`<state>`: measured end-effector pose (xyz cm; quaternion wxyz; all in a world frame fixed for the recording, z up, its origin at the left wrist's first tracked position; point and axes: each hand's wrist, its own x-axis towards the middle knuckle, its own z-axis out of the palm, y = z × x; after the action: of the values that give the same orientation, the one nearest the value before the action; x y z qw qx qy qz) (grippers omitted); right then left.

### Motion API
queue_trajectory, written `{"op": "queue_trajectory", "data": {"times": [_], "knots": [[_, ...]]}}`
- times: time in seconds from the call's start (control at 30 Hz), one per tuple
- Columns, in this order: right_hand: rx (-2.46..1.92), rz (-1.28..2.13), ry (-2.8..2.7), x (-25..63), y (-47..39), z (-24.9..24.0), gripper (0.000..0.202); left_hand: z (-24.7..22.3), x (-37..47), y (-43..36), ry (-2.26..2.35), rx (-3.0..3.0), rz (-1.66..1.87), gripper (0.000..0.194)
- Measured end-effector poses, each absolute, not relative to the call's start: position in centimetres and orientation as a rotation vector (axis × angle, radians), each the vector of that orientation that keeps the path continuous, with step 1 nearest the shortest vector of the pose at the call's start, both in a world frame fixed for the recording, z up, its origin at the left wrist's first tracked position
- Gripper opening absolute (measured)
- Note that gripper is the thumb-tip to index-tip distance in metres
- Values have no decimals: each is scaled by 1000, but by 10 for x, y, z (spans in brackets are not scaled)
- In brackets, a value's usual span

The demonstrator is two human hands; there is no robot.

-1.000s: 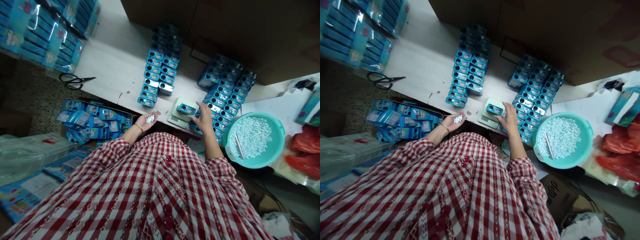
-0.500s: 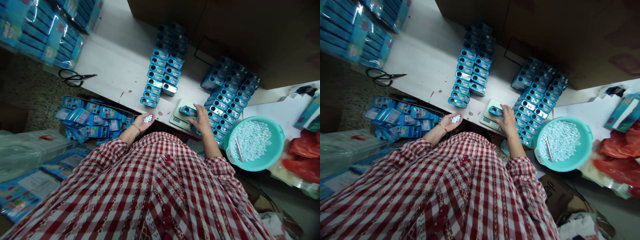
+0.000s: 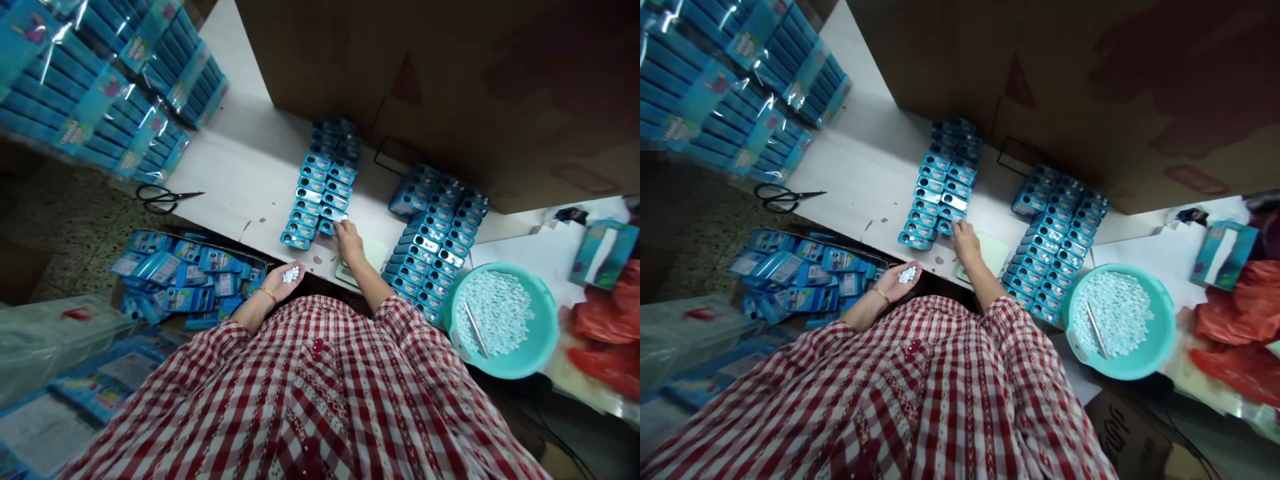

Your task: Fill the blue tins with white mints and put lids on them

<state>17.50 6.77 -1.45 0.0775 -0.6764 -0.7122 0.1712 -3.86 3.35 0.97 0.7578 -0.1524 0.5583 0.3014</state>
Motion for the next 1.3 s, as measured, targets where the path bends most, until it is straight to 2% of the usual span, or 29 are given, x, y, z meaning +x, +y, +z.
{"op": "queue_trajectory", "data": {"times": [0.1, 0.23, 0.4, 0.6, 0.73, 0.9, 1.1, 1.3], "knots": [[-2019, 351, -2048, 213, 72, -20, 36, 11, -41, 35, 1233, -333, 663, 19], [-2357, -5, -1605, 307, 85, -15, 31, 12, -40, 35, 1245, -360, 679, 19], [-2413, -20, -1835, 362, 105, -18, 26, 14, -32, 32, 1228, -369, 669, 18], [-2130, -105, -2265, 311, 55, 8, 30, 10, -20, 28, 1154, -309, 609, 18], [-1988, 33, -2539, 262, 6, 29, 29, 10, -9, 28, 1131, -235, 539, 19], [-1984, 156, -2407, 217, -26, 32, 29, 15, 6, 25, 1070, -158, 451, 21], [-1788, 611, -2405, 148, -52, 29, 39, 15, 13, 10, 1017, -175, 392, 27], [-1692, 832, -2540, 128, -52, 18, 25, 7, 4, -3, 1104, -217, 350, 28]]}}
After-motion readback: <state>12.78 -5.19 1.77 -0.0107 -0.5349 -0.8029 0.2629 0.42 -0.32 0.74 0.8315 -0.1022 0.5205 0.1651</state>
